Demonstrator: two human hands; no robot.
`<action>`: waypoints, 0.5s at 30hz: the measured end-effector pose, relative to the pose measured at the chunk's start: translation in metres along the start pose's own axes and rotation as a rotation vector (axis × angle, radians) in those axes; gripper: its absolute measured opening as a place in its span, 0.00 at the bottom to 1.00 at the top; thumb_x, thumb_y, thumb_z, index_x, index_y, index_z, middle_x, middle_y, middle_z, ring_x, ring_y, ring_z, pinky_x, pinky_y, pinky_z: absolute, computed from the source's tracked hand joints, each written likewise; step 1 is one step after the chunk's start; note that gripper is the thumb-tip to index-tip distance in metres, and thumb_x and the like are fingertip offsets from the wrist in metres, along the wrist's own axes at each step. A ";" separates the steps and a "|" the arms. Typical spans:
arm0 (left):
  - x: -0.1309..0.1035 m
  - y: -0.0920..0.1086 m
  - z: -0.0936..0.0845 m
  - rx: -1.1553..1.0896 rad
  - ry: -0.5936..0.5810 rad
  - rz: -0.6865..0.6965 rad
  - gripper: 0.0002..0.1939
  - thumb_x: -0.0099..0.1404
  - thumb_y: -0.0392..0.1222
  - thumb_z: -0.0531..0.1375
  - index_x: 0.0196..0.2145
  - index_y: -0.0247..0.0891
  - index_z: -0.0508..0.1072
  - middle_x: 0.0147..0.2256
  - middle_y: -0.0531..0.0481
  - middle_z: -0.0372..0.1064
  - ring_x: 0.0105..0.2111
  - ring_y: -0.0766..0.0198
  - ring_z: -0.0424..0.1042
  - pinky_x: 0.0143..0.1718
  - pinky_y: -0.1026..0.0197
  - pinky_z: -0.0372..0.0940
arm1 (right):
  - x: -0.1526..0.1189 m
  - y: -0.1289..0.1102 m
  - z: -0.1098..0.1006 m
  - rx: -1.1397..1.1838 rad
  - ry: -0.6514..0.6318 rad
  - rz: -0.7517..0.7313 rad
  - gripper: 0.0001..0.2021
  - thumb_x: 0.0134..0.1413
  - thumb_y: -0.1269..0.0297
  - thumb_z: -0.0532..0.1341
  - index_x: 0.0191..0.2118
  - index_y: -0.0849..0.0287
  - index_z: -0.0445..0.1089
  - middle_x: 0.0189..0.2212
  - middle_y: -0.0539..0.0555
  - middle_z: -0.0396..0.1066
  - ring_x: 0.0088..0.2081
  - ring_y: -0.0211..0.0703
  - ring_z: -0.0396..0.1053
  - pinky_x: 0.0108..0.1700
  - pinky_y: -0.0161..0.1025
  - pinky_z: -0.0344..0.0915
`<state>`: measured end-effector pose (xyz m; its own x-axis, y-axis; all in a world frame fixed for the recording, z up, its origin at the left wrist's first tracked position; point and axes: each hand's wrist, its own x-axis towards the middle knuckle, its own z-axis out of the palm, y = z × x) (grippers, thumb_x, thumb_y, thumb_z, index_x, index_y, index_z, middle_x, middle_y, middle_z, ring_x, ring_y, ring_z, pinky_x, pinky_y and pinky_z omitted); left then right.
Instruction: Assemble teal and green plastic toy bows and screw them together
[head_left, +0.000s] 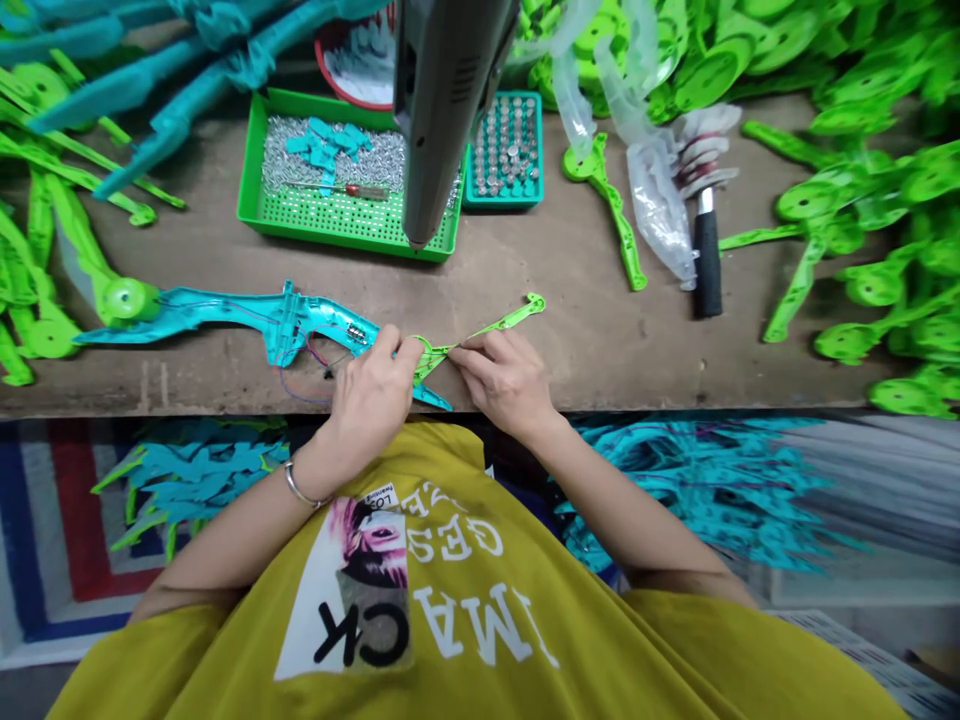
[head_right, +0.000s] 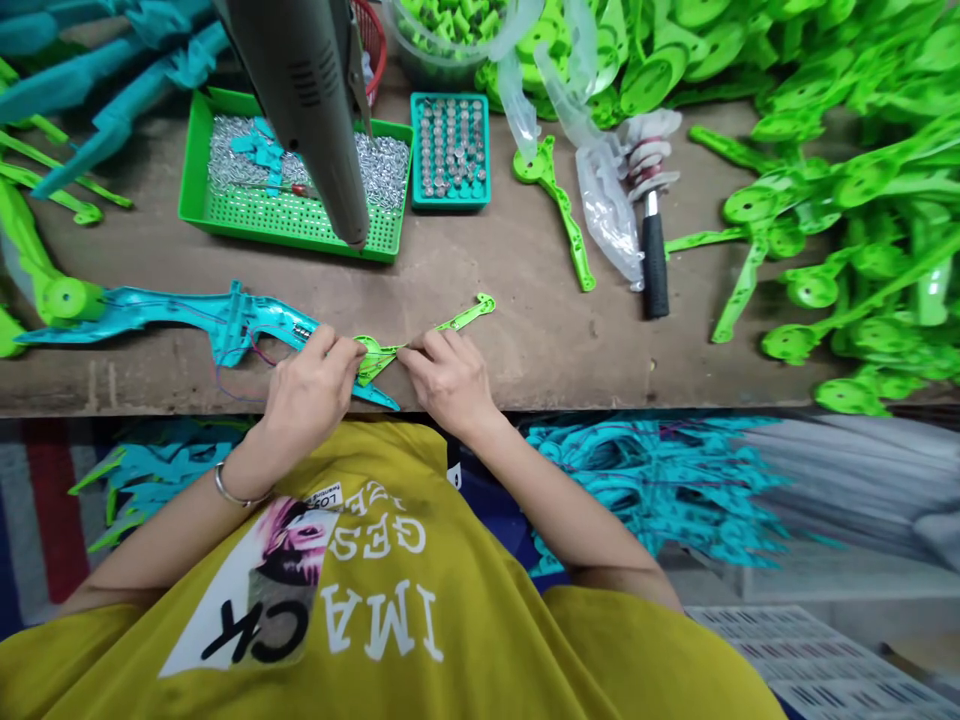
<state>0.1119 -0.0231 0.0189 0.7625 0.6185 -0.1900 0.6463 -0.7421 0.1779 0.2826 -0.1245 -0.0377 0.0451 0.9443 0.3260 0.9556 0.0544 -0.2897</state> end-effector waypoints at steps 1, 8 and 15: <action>0.002 0.000 0.000 -0.010 -0.024 0.002 0.10 0.74 0.42 0.51 0.44 0.39 0.72 0.42 0.45 0.70 0.32 0.58 0.72 0.28 0.59 0.59 | 0.000 -0.001 0.000 -0.004 -0.004 0.000 0.12 0.66 0.67 0.56 0.40 0.56 0.78 0.34 0.54 0.75 0.36 0.43 0.64 0.38 0.41 0.58; 0.000 0.003 0.002 -0.028 -0.005 0.062 0.10 0.71 0.44 0.57 0.46 0.37 0.69 0.45 0.42 0.72 0.45 0.51 0.71 0.43 0.54 0.65 | 0.002 0.000 0.000 -0.017 -0.051 0.009 0.12 0.66 0.67 0.55 0.39 0.56 0.78 0.32 0.54 0.73 0.35 0.44 0.63 0.39 0.41 0.57; -0.003 0.013 -0.001 0.038 -0.040 -0.023 0.12 0.71 0.41 0.56 0.49 0.34 0.67 0.43 0.40 0.73 0.44 0.49 0.73 0.45 0.51 0.66 | 0.005 -0.001 -0.002 -0.026 -0.085 0.019 0.14 0.67 0.66 0.54 0.38 0.55 0.78 0.31 0.54 0.71 0.34 0.44 0.60 0.38 0.40 0.56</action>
<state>0.1181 -0.0342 0.0226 0.7454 0.6250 -0.2318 0.6611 -0.7378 0.1364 0.2820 -0.1207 -0.0342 0.0398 0.9693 0.2428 0.9620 0.0285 -0.2715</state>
